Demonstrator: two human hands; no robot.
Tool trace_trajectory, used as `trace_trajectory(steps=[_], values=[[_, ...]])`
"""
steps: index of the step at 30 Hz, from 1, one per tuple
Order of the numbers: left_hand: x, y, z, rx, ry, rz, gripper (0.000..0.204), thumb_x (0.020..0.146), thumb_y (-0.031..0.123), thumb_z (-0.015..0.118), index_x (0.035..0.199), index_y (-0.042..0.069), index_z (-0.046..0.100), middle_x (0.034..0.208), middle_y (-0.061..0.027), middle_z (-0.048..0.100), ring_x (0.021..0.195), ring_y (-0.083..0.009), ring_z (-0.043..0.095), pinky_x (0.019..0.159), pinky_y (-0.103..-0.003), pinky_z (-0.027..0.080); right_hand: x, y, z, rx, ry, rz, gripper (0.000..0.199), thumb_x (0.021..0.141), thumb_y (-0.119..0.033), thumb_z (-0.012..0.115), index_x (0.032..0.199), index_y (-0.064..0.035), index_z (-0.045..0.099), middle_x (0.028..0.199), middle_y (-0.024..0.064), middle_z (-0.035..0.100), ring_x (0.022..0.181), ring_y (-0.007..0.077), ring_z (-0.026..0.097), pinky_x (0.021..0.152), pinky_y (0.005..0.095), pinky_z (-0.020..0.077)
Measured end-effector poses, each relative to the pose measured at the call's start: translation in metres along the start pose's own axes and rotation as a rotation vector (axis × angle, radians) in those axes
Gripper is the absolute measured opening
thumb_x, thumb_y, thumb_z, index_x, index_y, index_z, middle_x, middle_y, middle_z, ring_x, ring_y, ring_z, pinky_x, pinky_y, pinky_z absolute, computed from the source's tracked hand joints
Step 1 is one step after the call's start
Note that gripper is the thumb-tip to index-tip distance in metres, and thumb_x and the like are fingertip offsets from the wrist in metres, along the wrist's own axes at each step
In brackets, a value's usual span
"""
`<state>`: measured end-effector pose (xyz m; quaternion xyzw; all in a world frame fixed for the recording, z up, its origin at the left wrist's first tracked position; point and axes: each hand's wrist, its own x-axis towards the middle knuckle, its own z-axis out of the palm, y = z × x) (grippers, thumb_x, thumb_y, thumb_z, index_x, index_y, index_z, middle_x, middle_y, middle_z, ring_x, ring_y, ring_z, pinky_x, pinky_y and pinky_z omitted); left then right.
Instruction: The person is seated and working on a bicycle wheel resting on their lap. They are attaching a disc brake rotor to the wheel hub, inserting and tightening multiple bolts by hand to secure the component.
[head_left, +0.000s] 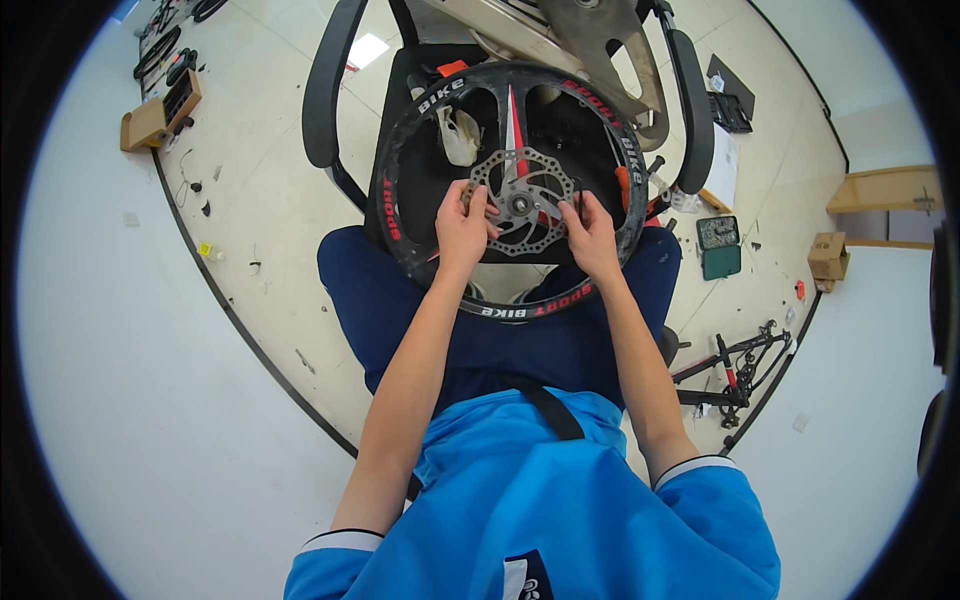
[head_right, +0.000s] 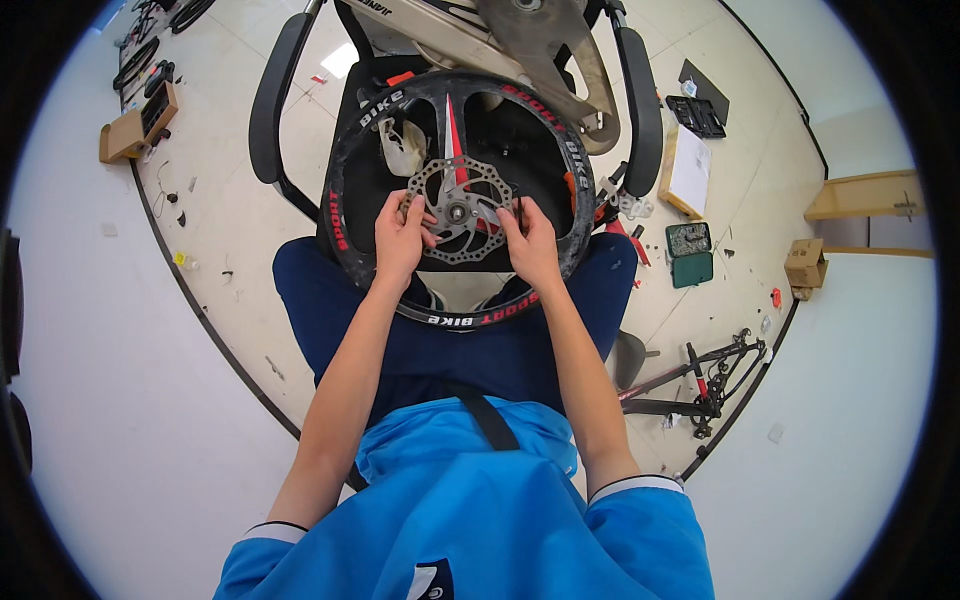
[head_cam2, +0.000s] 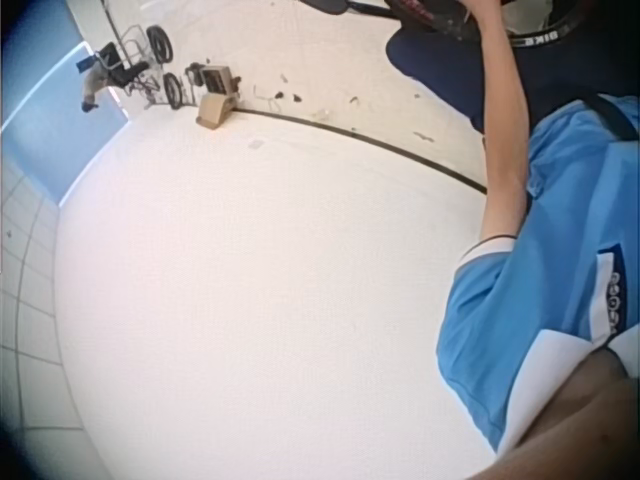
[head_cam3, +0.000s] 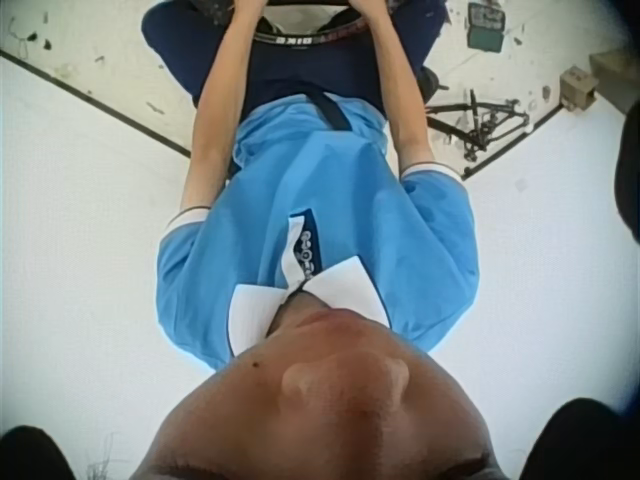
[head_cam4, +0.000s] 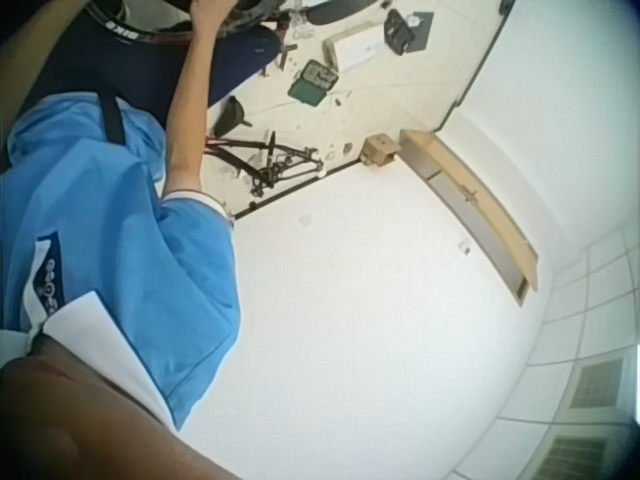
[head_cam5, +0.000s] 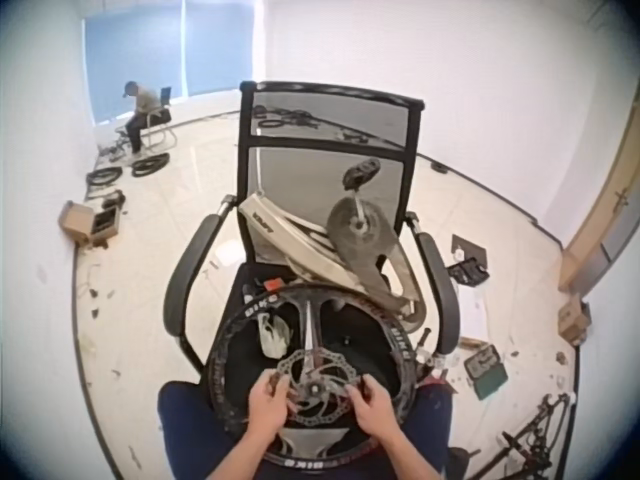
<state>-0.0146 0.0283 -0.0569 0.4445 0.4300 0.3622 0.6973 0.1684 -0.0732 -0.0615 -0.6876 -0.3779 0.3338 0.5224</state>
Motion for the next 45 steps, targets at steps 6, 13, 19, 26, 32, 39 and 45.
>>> trace_trajectory(steps=[6,13,19,26,32,39,45], values=[[-0.001,-0.006,-0.002,-0.035,0.042,0.036,0.019,0.104,0.018,0.054,0.108,0.000,0.055,0.076,-0.0083,0.064,0.047,-0.0104,0.056,0.047,-0.026,0.049,0.006,-0.002,0.001,0.072,-0.030,-0.009,0.019,0.098,-0.014,0.065,0.088,-0.0026,0.053,0.069,-0.0070,0.042,0.063,0.0030,0.036,0.055,0.0227,0.0301],[-0.003,-0.006,0.000,-0.040,0.037,0.022,0.019,0.105,0.019,0.054,0.109,0.001,0.054,0.077,-0.0082,0.064,0.048,-0.0107,0.056,0.050,-0.027,0.050,0.007,-0.001,-0.001,0.019,-0.025,-0.009,0.021,0.097,-0.016,0.066,0.087,-0.0019,0.054,0.069,-0.0060,0.041,0.062,0.0036,0.035,0.054,0.0234,0.0299],[-0.004,-0.004,-0.003,-0.014,0.027,-0.016,0.022,0.105,0.023,0.054,0.109,0.001,0.053,0.081,-0.0084,0.064,0.052,-0.0111,0.057,0.057,-0.029,0.054,-0.003,-0.035,0.003,-0.048,0.150,-0.030,0.021,0.099,-0.020,0.062,0.093,0.0002,0.058,0.069,0.0003,0.055,0.065,0.0075,0.050,0.058,0.0277,0.0398],[-0.006,0.000,-0.001,-0.061,0.039,-0.058,0.025,0.104,0.024,0.057,0.108,-0.001,0.053,0.083,-0.0089,0.064,0.059,-0.0120,0.060,0.057,-0.027,0.052,-0.008,-0.068,-0.023,-0.664,-0.230,-0.300,0.021,0.101,-0.025,0.055,0.095,-0.0052,0.059,0.079,0.0165,0.065,0.076,0.0403,0.063,0.066,0.0465,0.0496],[-0.006,0.008,0.004,0.359,0.215,0.250,0.044,0.092,0.026,0.073,0.119,-0.001,0.051,0.095,-0.0114,0.064,0.075,-0.0160,0.062,0.068,-0.030,0.052,0.020,-0.079,-0.038,-0.891,-0.471,-0.492,0.020,0.100,-0.025,0.054,0.095,-0.0061,0.057,0.078,0.0152,0.064,0.075,0.0378,0.063,0.065,0.0477,0.0502],[-0.014,0.054,0.033,0.893,0.085,0.599,0.078,0.072,0.031,0.082,0.138,0.007,0.048,0.134,-0.0176,0.047,0.125,-0.0380,0.044,0.104,-0.048,0.036,0.044,-0.089,-0.040,-0.979,-0.626,-0.599,0.020,0.098,-0.024,0.057,0.093,-0.0052,0.058,0.078,0.0135,0.064,0.074,0.0362,0.064,0.065,0.0479,0.0509],[-0.028,0.031,0.027,1.019,0.151,0.748,0.047,0.071,0.025,0.084,0.116,0.018,0.071,0.149,-0.0169,0.042,0.139,-0.0368,0.037,0.110,-0.051,0.027,0.058,-0.101,-0.038,-1.017,-0.667,-0.711,0.020,0.094,-0.026,0.063,0.089,-0.0067,0.063,0.077,0.0103,0.064,0.077,0.0317,0.065,0.070,0.0439,0.0516]])
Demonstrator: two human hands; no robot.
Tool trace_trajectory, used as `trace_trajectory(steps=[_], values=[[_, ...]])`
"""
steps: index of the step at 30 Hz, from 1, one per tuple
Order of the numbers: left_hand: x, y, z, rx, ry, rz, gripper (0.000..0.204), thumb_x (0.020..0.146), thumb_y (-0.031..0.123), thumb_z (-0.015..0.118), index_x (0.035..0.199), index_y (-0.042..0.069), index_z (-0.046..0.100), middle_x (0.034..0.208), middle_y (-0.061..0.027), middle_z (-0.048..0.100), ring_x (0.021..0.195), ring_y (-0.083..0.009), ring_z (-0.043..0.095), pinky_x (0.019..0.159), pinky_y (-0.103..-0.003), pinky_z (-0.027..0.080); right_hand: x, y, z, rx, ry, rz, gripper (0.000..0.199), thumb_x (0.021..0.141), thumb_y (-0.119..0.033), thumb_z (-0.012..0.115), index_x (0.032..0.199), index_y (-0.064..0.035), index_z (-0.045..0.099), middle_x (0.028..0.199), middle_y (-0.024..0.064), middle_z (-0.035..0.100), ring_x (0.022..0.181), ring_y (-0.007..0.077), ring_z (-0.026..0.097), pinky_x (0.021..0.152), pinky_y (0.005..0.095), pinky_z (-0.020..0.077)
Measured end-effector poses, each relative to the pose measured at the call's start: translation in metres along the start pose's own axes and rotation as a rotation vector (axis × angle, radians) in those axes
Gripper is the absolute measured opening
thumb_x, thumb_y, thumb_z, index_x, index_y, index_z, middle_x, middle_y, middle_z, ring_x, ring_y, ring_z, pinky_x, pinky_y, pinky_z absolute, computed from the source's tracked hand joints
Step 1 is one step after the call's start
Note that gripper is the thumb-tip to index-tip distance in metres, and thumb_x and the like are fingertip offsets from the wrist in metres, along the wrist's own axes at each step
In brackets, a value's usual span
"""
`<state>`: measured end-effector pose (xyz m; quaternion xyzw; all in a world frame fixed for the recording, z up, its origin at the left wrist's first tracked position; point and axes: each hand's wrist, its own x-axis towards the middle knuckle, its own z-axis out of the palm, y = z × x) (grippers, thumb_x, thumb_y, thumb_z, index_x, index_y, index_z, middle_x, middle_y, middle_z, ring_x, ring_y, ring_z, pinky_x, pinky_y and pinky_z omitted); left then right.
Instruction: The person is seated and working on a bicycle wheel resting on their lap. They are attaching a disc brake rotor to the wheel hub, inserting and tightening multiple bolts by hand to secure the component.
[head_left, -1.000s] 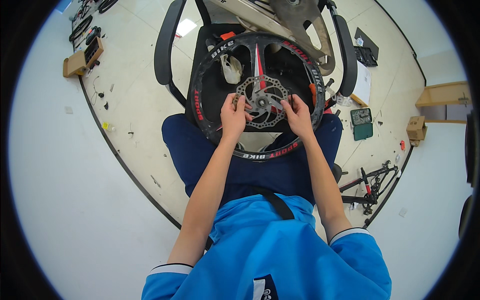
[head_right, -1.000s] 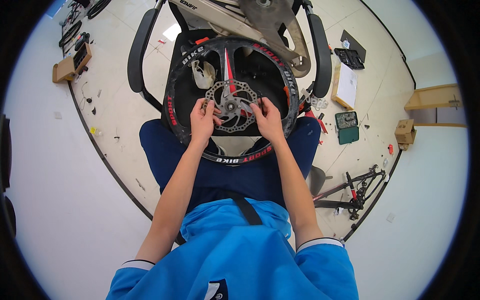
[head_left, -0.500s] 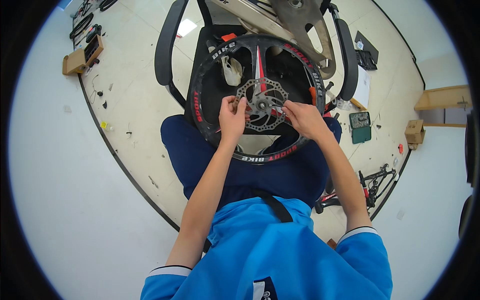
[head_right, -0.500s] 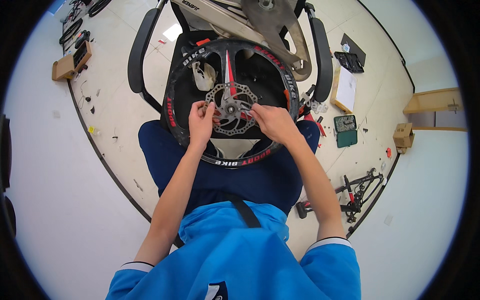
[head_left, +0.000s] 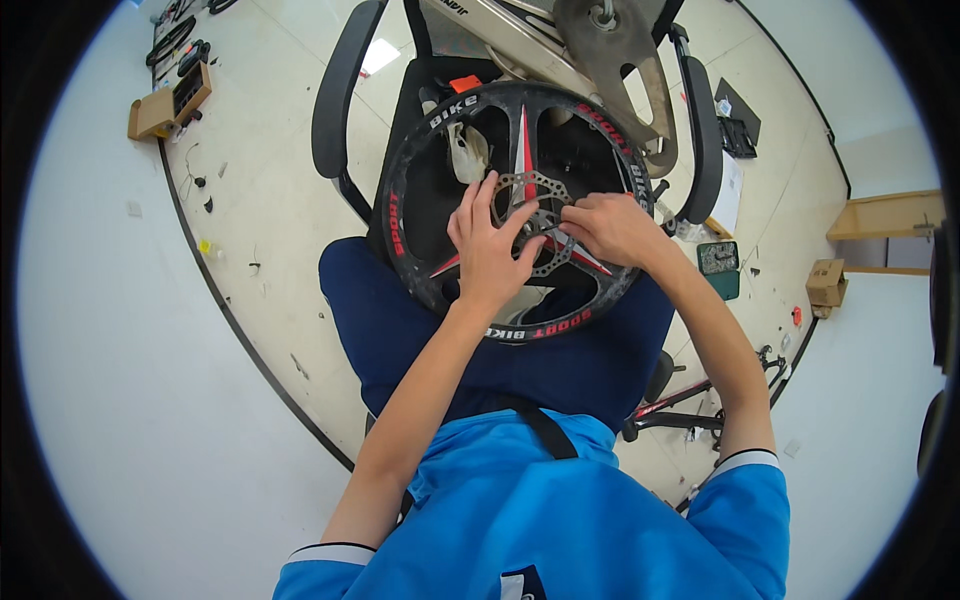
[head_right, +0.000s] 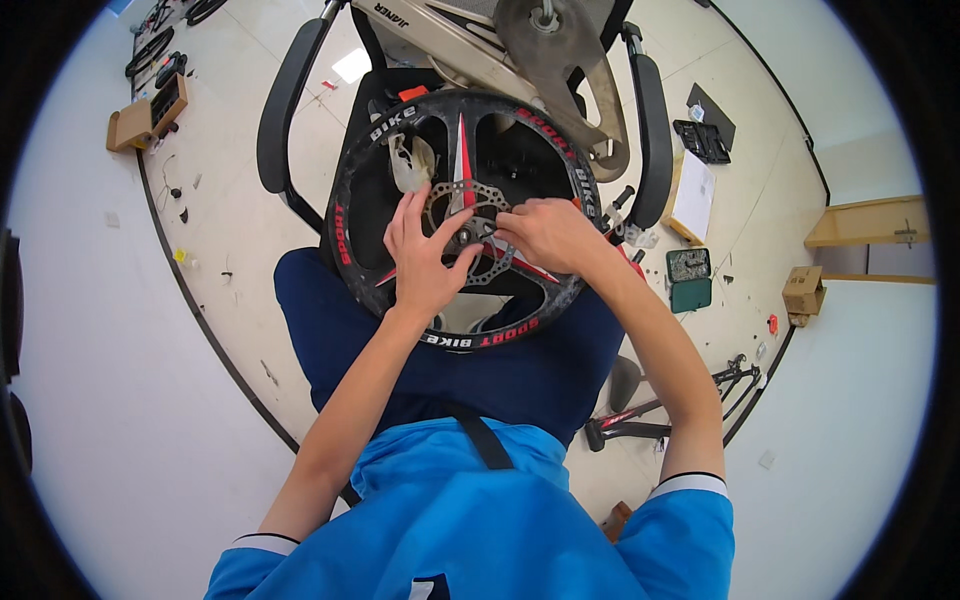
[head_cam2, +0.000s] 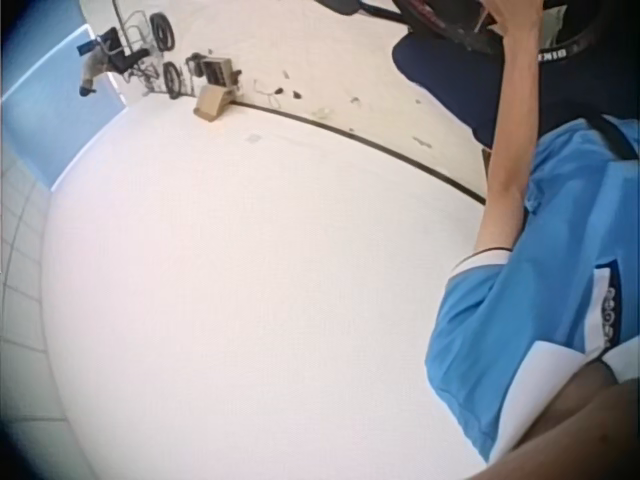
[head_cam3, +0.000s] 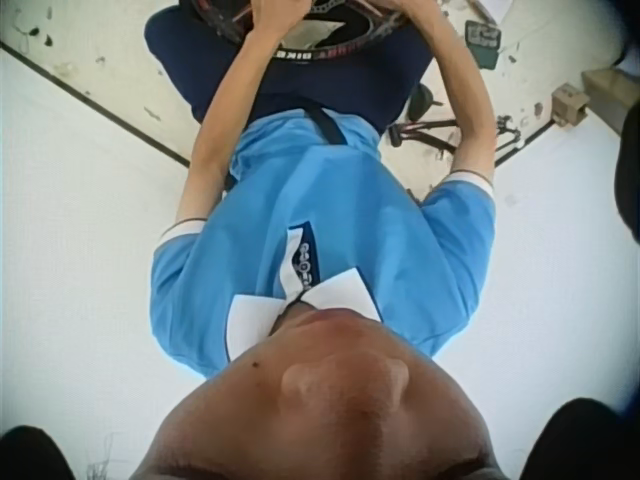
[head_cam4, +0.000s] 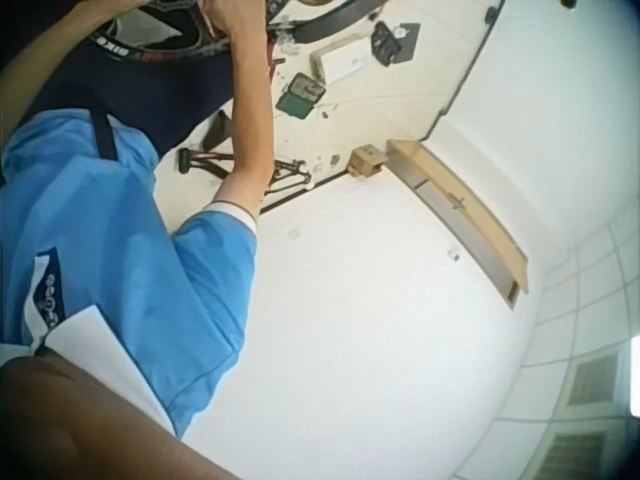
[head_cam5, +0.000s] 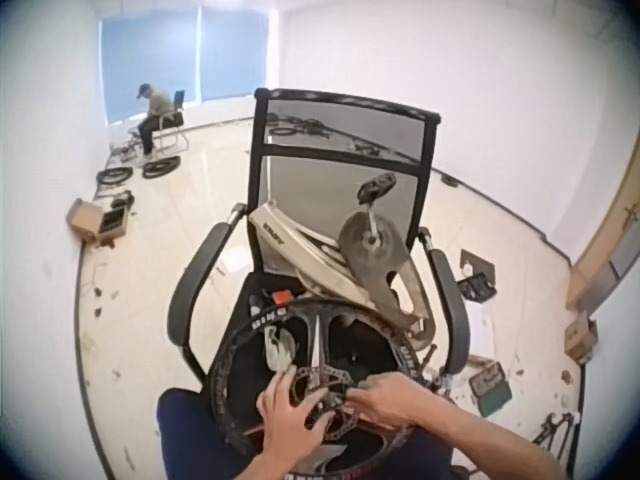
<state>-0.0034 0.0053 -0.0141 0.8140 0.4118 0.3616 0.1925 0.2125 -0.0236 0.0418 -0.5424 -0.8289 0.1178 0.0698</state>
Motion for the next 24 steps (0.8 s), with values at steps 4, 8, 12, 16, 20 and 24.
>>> trace_trajectory(steps=[4,8,12,16,20,24], values=[[0.000,0.001,0.011,-0.090,0.025,0.074,0.019,0.073,0.019,0.082,0.091,0.014,0.077,0.139,-0.0104,0.056,0.135,-0.0345,0.043,0.108,-0.049,0.027,0.008,0.005,-0.007,-0.089,-0.061,-0.081,0.019,0.092,-0.028,0.065,0.087,-0.0092,0.067,0.078,0.0071,0.066,0.081,0.0274,0.065,0.076,0.0400,0.0499],[-0.003,0.000,0.022,-0.075,0.035,0.075,0.016,0.073,0.015,0.081,0.087,0.013,0.074,0.134,-0.0072,0.059,0.131,-0.0314,0.046,0.105,-0.048,0.029,0.021,0.006,-0.019,-0.150,-0.154,-0.182,0.017,0.088,-0.027,0.069,0.086,-0.0101,0.067,0.079,0.0047,0.063,0.086,0.0242,0.060,0.081,0.0391,0.0464],[-0.004,0.003,0.026,-0.062,0.069,0.073,0.013,0.072,0.012,0.080,0.079,0.011,0.070,0.125,-0.0040,0.064,0.124,-0.0288,0.052,0.101,-0.047,0.032,0.038,0.003,-0.027,-0.228,-0.221,-0.232,0.020,0.086,-0.030,0.071,0.083,-0.0102,0.068,0.080,0.0036,0.064,0.089,0.0228,0.059,0.085,0.0397,0.0448],[-0.002,0.002,0.027,-0.085,0.086,0.076,0.013,0.071,0.012,0.079,0.075,0.010,0.067,0.120,-0.0024,0.066,0.119,-0.0279,0.055,0.097,-0.045,0.035,0.034,0.006,-0.025,-0.174,-0.185,-0.139,0.024,0.086,-0.032,0.071,0.094,-0.0103,0.067,0.082,0.0061,0.066,0.089,0.0274,0.062,0.082,0.0408,0.0473],[0.000,0.002,0.027,-0.086,0.083,0.094,0.011,0.070,0.012,0.077,0.073,0.010,0.067,0.120,-0.0018,0.066,0.119,-0.0272,0.054,0.096,-0.043,0.036,0.004,0.009,-0.017,-0.026,0.032,0.058,0.027,0.086,-0.028,0.073,0.101,-0.0079,0.062,0.085,0.0102,0.065,0.088,0.0324,0.063,0.077,0.0427,0.0507],[0.002,0.002,0.024,-0.080,0.053,0.087,0.009,0.070,0.012,0.076,0.073,0.010,0.068,0.119,-0.0014,0.065,0.118,-0.0272,0.053,0.096,-0.043,0.035,-0.022,0.016,-0.019,0.068,0.190,0.110,0.020,0.085,-0.012,0.072,0.100,-0.0014,0.063,0.089,0.0131,0.064,0.088,0.0335,0.064,0.076,0.0417,0.0516]])
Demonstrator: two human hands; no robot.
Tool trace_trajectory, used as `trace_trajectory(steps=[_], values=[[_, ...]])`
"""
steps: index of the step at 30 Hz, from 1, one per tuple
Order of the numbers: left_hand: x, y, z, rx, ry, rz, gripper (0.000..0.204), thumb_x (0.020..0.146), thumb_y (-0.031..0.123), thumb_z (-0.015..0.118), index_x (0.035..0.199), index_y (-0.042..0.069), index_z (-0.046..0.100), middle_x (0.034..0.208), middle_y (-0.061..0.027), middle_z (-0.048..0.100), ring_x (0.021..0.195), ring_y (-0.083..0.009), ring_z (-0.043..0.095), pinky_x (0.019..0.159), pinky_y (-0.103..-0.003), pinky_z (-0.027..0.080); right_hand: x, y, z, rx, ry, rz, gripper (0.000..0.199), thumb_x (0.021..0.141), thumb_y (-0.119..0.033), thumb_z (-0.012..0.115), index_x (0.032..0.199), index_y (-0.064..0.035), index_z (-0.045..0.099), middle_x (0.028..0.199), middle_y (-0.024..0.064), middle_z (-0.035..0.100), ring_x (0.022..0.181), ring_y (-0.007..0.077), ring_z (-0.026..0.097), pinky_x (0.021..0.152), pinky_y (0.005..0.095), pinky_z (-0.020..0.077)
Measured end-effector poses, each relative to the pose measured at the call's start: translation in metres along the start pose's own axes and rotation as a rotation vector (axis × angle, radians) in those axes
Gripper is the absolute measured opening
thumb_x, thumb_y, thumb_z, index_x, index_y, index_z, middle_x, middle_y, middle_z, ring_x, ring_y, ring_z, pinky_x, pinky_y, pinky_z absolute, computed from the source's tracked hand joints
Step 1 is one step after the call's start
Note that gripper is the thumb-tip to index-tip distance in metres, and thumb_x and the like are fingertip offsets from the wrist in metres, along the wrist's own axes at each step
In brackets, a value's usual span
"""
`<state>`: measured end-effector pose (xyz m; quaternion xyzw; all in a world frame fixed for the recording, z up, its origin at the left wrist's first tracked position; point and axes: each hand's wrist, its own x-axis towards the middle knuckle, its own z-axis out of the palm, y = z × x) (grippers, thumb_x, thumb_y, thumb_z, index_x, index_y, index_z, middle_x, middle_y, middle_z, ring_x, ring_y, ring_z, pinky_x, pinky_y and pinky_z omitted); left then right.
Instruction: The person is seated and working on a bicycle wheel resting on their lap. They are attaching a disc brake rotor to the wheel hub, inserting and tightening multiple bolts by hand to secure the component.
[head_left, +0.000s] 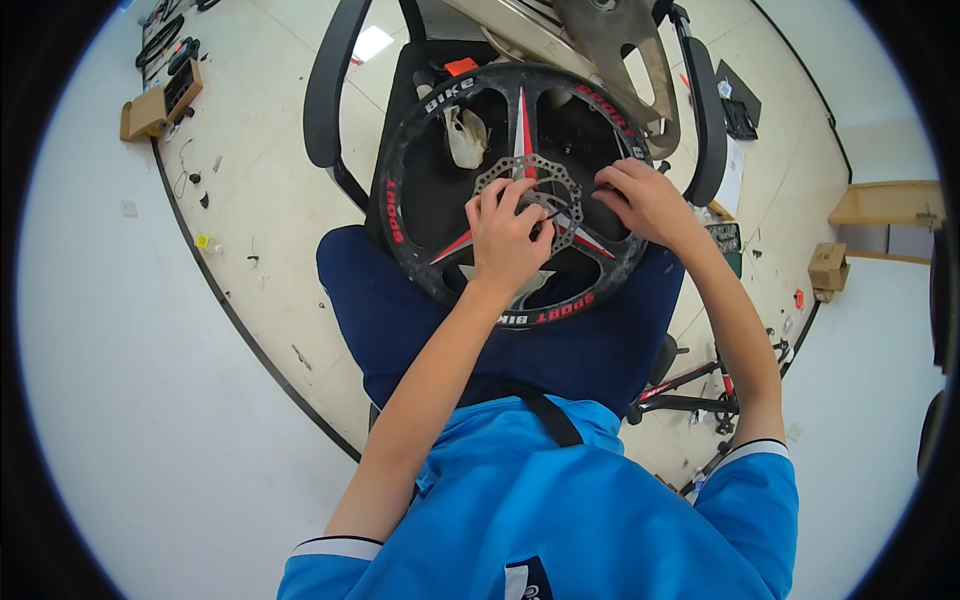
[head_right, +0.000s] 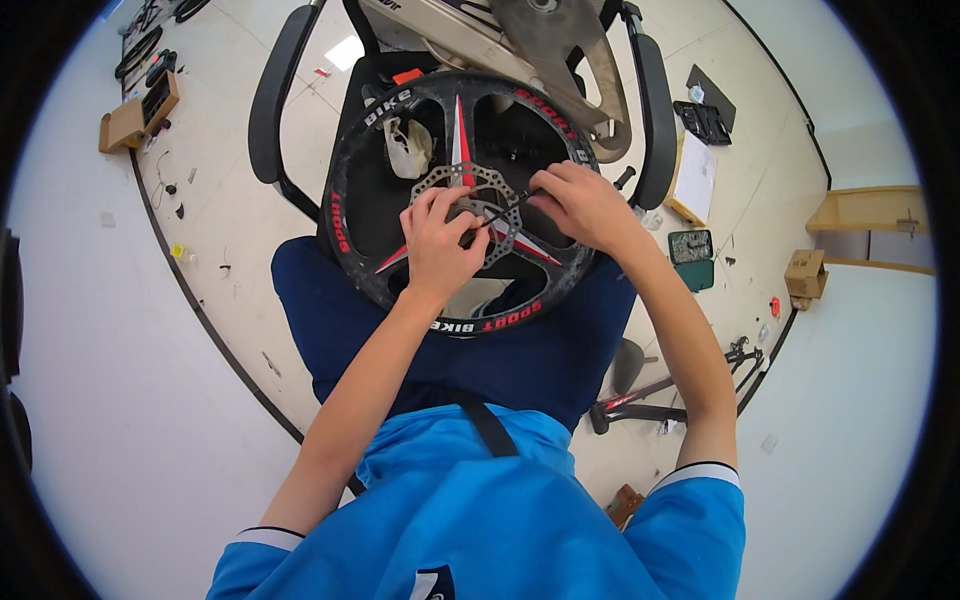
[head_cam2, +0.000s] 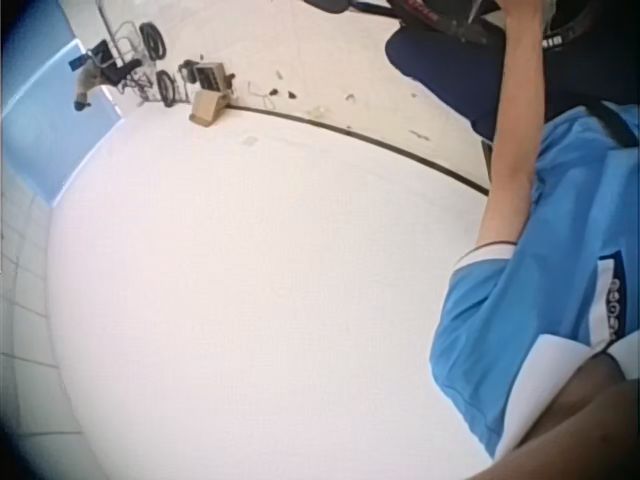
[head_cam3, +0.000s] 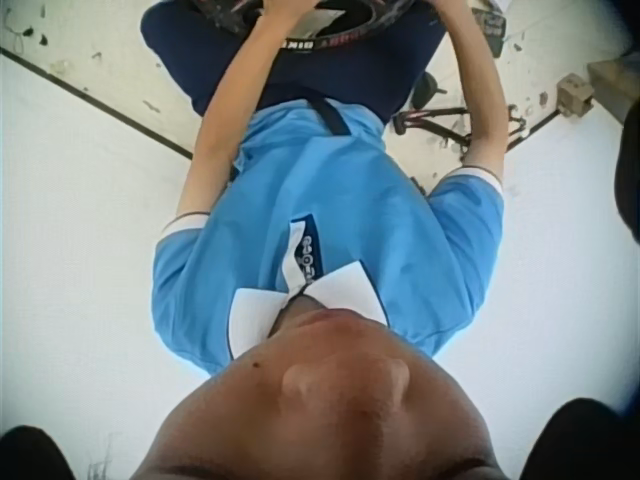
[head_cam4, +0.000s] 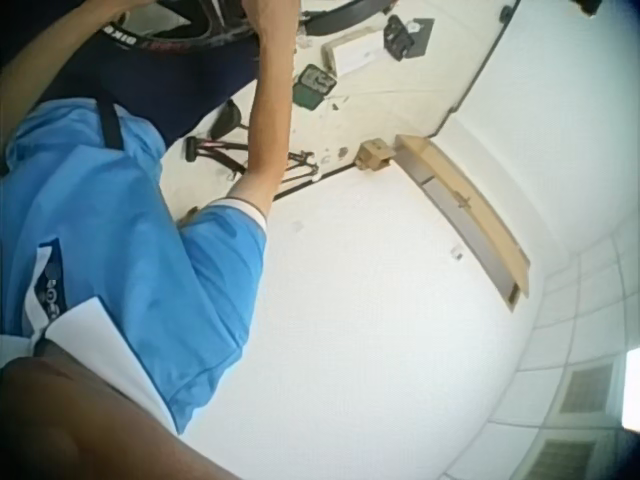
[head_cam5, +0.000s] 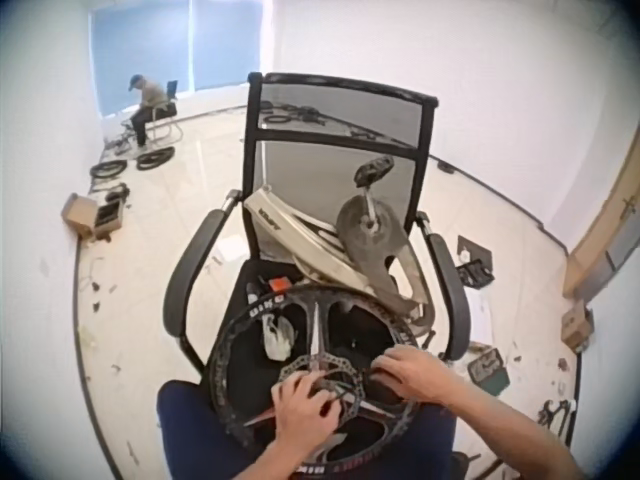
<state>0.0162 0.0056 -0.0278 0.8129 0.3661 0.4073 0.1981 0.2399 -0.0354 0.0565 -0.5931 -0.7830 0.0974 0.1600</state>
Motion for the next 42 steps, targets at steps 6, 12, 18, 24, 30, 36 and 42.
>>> trace_trajectory(steps=[6,12,18,24,30,36,42], values=[[0.000,-0.001,-0.001,0.032,-0.024,0.031,0.009,0.071,0.012,0.076,0.076,0.010,0.069,0.121,-0.0013,0.065,0.118,-0.0272,0.052,0.098,-0.044,0.034,-0.029,0.005,0.030,-0.031,0.206,0.059,0.013,0.087,-0.010,0.070,0.097,-0.0036,0.066,0.089,0.0111,0.067,0.082,0.0324,0.064,0.074,0.0404,0.0516],[-0.006,-0.009,-0.003,0.075,-0.059,0.100,0.012,0.075,0.012,0.077,0.085,0.011,0.072,0.124,-0.0019,0.064,0.120,-0.0278,0.052,0.100,-0.044,0.033,-0.059,-0.017,0.056,0.044,0.302,0.268,0.012,0.088,-0.009,0.071,0.097,-0.0041,0.065,0.091,0.0107,0.069,0.077,0.0291,0.064,0.069,0.0378,0.0499],[-0.017,-0.009,-0.019,-0.022,0.007,-0.047,0.046,0.074,0.017,0.082,0.116,0.008,0.065,0.131,-0.0104,0.057,0.120,-0.0327,0.052,0.102,-0.043,0.035,-0.049,-0.017,0.043,-0.035,0.172,0.218,0.013,0.092,-0.014,0.066,0.091,-0.0032,0.059,0.084,0.0127,0.066,0.073,0.0324,0.064,0.068,0.0403,0.0506],[-0.089,0.004,-0.014,-0.484,0.063,-0.685,0.051,0.084,0.016,0.081,0.122,0.000,0.051,0.112,-0.0136,0.060,0.098,-0.0222,0.062,0.080,-0.033,0.051,-0.036,-0.005,0.028,-0.225,-0.155,0.105,0.032,0.099,-0.030,0.058,0.082,-0.0033,0.055,0.071,0.0150,0.064,0.066,0.0360,0.064,0.061,0.0423,0.0517],[-0.087,-0.007,0.009,-1.270,-0.475,-1.124,0.023,0.099,0.019,0.065,0.096,-0.003,0.065,0.080,-0.0080,0.067,0.062,-0.0116,0.062,0.054,-0.024,0.048,-0.026,0.008,0.025,-0.255,-0.319,0.075,0.044,0.101,-0.038,0.054,0.075,-0.0029,0.057,0.058,0.0174,0.061,0.056,0.0393,0.064,0.053,0.0461,0.0513],[-0.077,-0.017,0.018,-1.209,-0.558,-1.060,0.026,0.101,0.017,0.061,0.111,-0.006,0.069,0.084,-0.0091,0.070,0.066,-0.0110,0.062,0.058,-0.024,0.049,-0.026,0.010,0.027,-0.257,-0.342,0.114,0.046,0.102,-0.039,0.052,0.075,-0.0019,0.057,0.057,0.0184,0.061,0.055,0.0391,0.064,0.052,0.0456,0.0512],[-0.090,-0.018,0.027,-1.237,-0.495,-1.003,0.026,0.101,0.017,0.061,0.110,-0.006,0.069,0.084,-0.0085,0.070,0.069,-0.0111,0.062,0.061,-0.025,0.049,-0.045,0.000,0.050,-0.216,-0.252,0.213,0.045,0.103,-0.038,0.051,0.078,-0.0011,0.056,0.056,0.0182,0.060,0.054,0.0379,0.063,0.050,0.0457,0.0501]])
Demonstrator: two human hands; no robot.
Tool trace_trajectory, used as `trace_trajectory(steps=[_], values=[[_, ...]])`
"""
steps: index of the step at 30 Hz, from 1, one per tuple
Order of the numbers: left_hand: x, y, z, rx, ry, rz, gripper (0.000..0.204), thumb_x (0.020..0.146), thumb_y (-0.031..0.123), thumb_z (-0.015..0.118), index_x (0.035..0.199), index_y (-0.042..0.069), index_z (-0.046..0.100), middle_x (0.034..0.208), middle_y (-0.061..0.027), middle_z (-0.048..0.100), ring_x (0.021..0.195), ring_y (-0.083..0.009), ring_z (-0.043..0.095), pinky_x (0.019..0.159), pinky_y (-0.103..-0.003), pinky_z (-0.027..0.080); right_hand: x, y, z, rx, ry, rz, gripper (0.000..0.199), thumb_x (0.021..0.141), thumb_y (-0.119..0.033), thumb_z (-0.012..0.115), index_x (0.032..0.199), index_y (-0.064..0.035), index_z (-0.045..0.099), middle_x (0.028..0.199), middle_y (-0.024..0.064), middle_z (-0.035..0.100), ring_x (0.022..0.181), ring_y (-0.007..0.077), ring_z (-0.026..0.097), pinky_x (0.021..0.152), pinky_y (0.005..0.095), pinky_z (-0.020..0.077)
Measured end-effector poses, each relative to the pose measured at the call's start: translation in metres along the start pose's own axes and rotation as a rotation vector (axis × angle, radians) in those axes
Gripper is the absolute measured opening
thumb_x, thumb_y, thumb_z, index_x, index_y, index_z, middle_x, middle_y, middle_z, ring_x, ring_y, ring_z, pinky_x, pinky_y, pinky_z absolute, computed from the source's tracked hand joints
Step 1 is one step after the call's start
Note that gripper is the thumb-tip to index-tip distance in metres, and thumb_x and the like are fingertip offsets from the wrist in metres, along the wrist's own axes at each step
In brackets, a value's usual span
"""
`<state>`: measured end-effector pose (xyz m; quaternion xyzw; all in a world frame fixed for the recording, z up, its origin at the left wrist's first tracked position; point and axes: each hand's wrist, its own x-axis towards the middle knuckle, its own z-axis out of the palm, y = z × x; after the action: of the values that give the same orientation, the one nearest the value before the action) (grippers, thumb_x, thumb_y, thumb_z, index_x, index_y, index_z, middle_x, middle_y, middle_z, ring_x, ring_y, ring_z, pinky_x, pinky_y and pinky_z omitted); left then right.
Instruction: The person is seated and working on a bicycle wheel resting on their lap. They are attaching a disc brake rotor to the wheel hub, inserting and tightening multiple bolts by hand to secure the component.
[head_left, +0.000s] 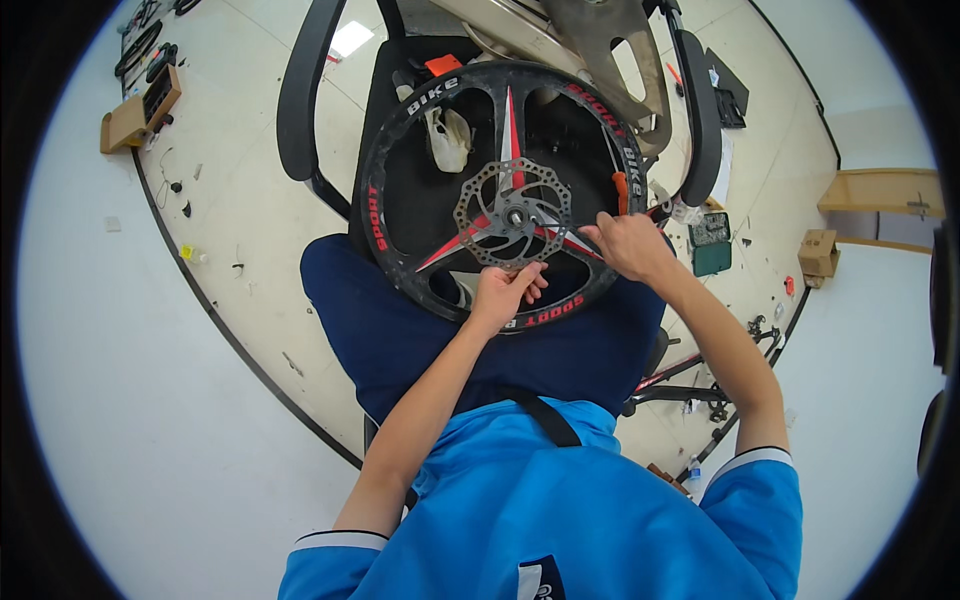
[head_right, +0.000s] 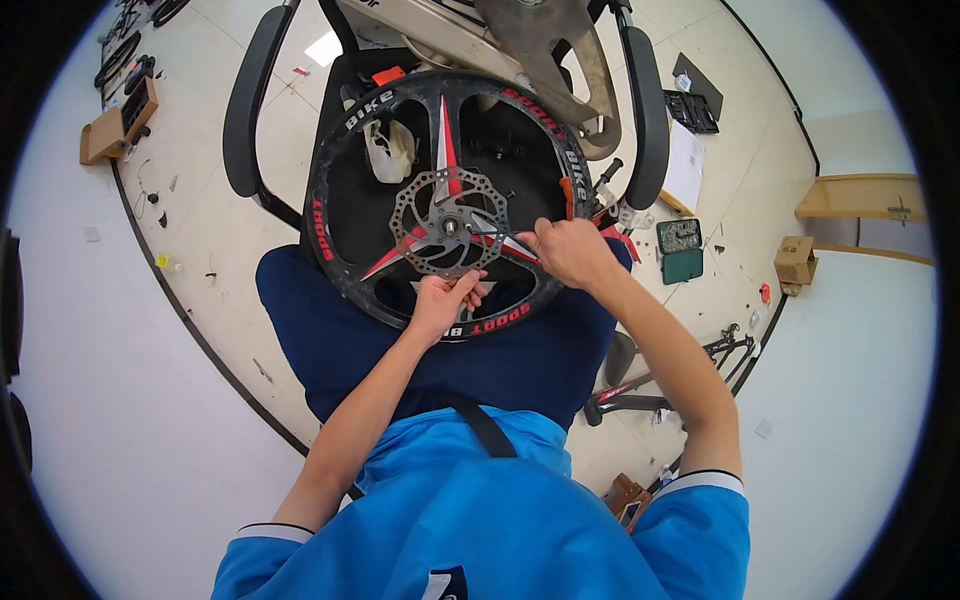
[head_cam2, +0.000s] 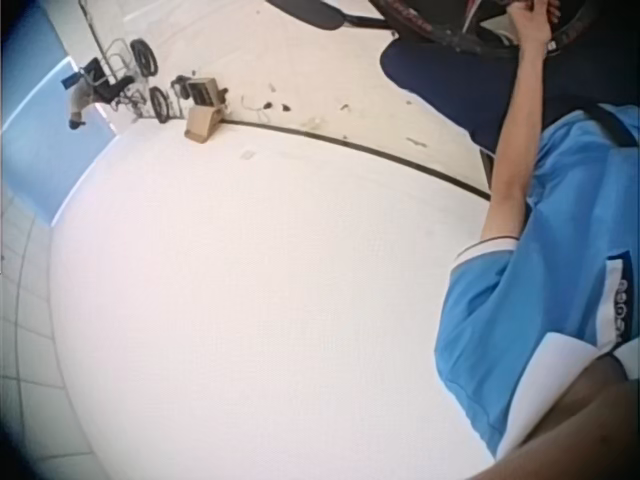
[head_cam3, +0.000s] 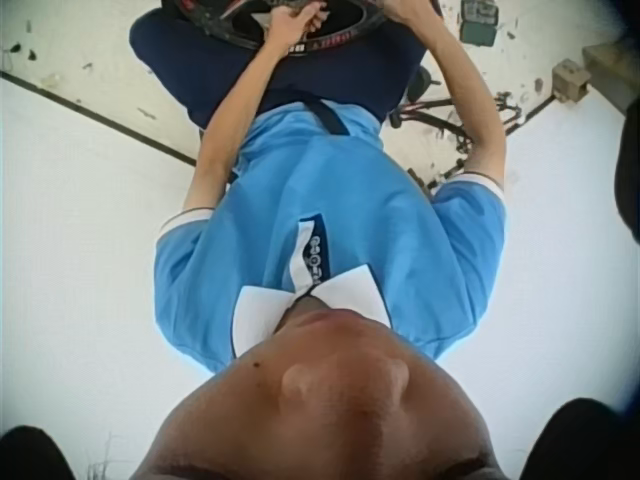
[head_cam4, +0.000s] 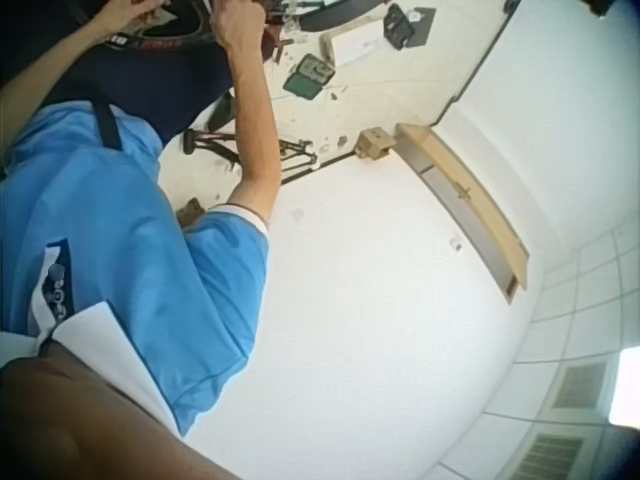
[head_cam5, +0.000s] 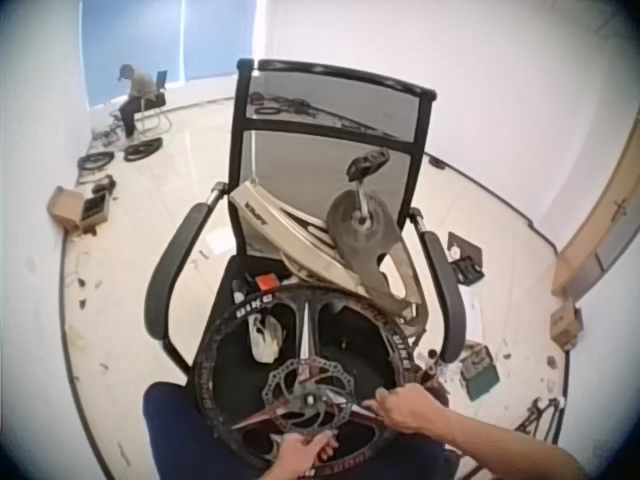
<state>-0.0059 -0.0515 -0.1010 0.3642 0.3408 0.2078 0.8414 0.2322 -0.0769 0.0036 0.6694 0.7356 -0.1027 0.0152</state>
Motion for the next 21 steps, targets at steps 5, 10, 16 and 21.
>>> trace_trajectory(steps=[5,10,16,21], values=[[0.000,-0.002,0.002,0.012,0.016,0.018,0.027,0.101,0.018,0.060,0.110,-0.007,0.069,0.083,-0.0083,0.070,0.068,-0.0114,0.062,0.061,-0.025,0.049,-0.017,-0.017,0.029,0.076,0.105,0.126,0.042,0.103,-0.036,0.052,0.078,-0.0020,0.053,0.055,0.0179,0.058,0.053,0.0378,0.062,0.050,0.0463,0.0491],[0.000,-0.006,0.000,0.074,0.030,0.025,0.028,0.101,0.018,0.061,0.108,-0.007,0.069,0.083,-0.0085,0.070,0.068,-0.0111,0.062,0.061,-0.025,0.049,-0.022,-0.028,0.040,0.160,0.147,0.223,0.039,0.103,-0.034,0.053,0.080,-0.0020,0.051,0.057,0.0184,0.058,0.057,0.0389,0.062,0.052,0.0472,0.0491],[0.003,0.001,-0.009,0.155,0.001,0.017,0.026,0.099,0.019,0.065,0.104,-0.006,0.070,0.083,-0.0083,0.070,0.070,-0.0109,0.063,0.063,-0.024,0.051,-0.017,-0.022,0.012,0.207,0.151,0.126,0.031,0.100,-0.026,0.058,0.082,-0.0033,0.050,0.068,0.0197,0.059,0.066,0.0417,0.061,0.056,0.0486,0.0465],[-0.016,0.021,-0.019,0.244,0.176,0.097,0.022,0.094,0.020,0.072,0.097,-0.002,0.070,0.075,-0.0041,0.069,0.066,-0.0068,0.061,0.061,-0.023,0.049,-0.014,-0.008,-0.005,0.264,0.443,0.165,0.028,0.100,-0.028,0.058,0.086,-0.0033,0.053,0.071,0.0172,0.058,0.065,0.0389,0.059,0.056,0.0438,0.0456]])
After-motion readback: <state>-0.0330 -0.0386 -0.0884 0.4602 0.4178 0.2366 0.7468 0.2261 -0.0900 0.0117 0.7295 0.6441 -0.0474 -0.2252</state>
